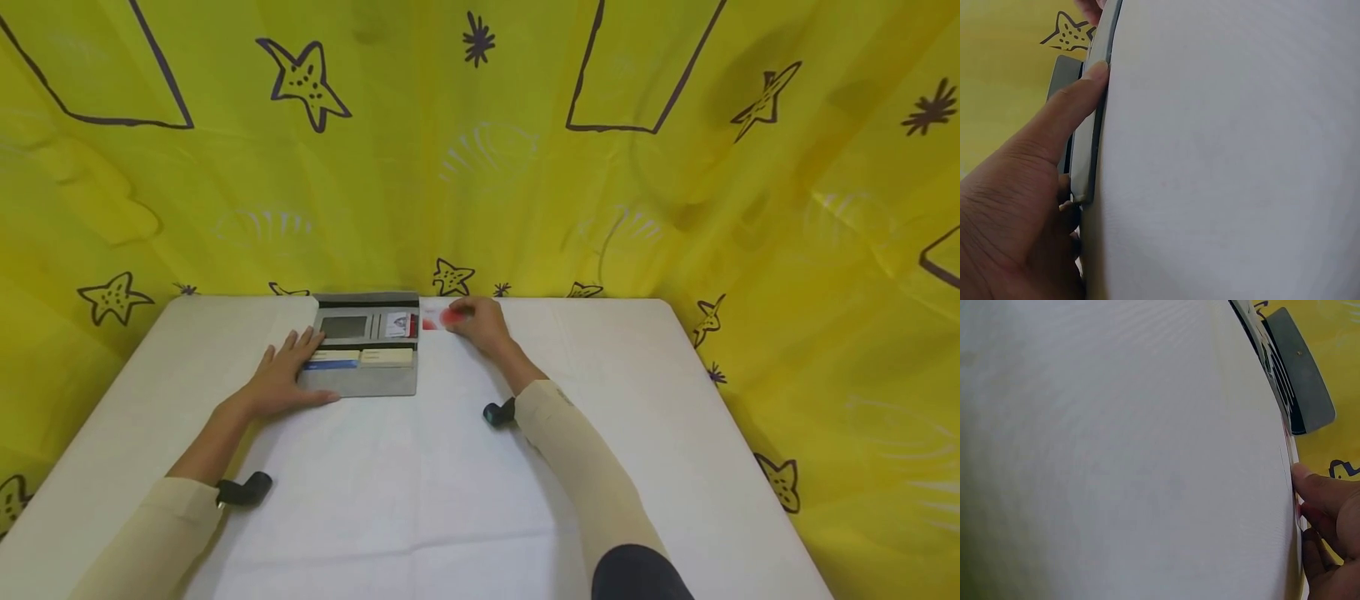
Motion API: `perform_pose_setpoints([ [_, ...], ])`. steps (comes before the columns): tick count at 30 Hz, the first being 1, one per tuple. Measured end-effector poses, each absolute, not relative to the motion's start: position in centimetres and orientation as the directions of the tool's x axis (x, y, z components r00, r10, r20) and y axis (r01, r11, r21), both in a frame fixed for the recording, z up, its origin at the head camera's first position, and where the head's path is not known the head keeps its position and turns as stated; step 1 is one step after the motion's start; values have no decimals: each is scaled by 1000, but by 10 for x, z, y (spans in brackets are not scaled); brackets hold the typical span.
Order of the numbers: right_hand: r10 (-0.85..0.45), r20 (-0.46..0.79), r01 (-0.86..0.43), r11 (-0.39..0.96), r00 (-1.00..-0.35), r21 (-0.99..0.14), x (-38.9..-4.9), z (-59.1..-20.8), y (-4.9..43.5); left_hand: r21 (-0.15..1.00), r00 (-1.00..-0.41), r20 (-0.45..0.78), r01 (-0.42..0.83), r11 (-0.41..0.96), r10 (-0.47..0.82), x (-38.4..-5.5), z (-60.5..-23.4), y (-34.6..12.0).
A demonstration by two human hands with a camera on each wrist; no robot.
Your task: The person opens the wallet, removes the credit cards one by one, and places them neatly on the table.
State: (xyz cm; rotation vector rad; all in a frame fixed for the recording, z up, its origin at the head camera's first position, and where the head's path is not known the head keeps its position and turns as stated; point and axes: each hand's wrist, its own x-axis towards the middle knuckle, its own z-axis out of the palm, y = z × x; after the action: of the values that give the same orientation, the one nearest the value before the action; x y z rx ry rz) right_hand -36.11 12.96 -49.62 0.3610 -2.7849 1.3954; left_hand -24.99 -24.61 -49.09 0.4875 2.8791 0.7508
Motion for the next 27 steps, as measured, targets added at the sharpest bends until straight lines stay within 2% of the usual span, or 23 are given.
perform_pose_setpoints([
  [10, -202, 102, -199, 553, -974, -809, -360, -494, 128, 519, -939, -28, 279, 808, 343, -250, -488, -248],
  [17, -202, 149, -238, 549, -968, -802, -354, -489, 118, 530, -935, -35, 281, 800, 352, -252, -489, -250],
  [27, -342, 162, -332, 528, -926, -782, -335, -479, 89, 560, -932, -34, 280, 779, 360, -252, -488, -251],
])
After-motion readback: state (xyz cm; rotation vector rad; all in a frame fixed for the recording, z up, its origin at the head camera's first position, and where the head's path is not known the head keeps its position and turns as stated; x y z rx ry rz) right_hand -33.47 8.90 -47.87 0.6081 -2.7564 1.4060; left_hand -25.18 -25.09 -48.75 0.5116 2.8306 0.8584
